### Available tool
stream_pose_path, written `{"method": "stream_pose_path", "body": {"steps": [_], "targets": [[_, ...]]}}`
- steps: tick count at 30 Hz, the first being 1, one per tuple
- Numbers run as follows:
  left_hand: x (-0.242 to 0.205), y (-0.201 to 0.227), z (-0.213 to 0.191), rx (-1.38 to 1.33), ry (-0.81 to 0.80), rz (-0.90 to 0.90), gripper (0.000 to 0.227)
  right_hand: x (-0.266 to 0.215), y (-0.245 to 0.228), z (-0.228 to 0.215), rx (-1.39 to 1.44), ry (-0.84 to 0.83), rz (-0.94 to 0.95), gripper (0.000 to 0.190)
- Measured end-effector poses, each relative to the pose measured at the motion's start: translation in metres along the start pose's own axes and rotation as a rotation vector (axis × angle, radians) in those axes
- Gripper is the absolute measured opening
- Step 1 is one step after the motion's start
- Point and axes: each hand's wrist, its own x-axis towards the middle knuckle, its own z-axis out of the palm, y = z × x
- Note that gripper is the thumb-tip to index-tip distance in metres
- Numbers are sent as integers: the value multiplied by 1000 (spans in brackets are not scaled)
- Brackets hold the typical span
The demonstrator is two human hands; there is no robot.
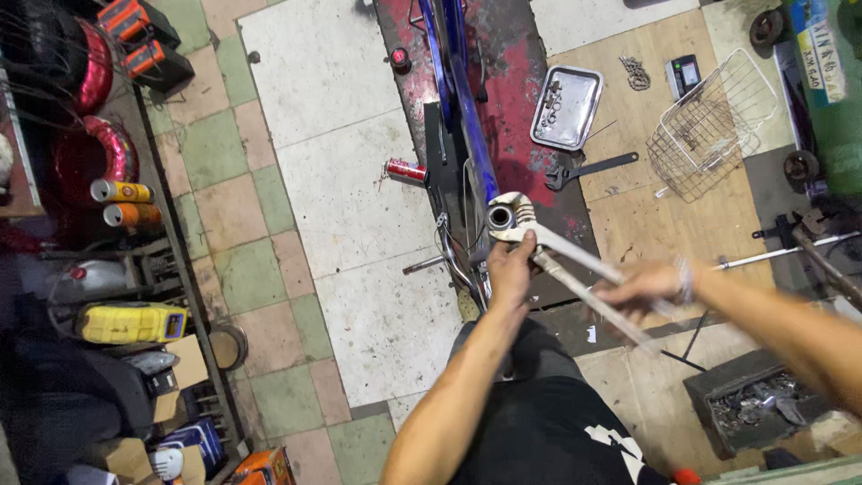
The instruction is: The person uses a large wrench to tighten a component on the bicycle frame. They then retrieve a blue cloth and wipe the bicycle frame and front wheel area while sitting on the floor.
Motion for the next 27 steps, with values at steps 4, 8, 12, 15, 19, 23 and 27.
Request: {"method": "stream_pose_path", "body": {"steps": [4,8,12,15,19,23,27], "targets": [[5,16,-38,241,-141,28,22,56,34,95,174,-13,-282,48],[17,42,-68,539,-201,-15,29,138,32,176,409,106,-470,43],[35,74,-78,692,-272,-104,32,213,8,228,676,158,-688,41],[41,97,-82,798,-329,-161,33,246,-18,250,795,159,-747,44],[59,119,-85,883,-513,-207,36,279,-63,260,1111,66,-724,38],[66,119,-86,990,-486,-152,37,285,-76,263,1280,-7,-745,30],[50,103,-83,967,-358,-125,35,223,-44,261,1187,-83,-721,18]]}}
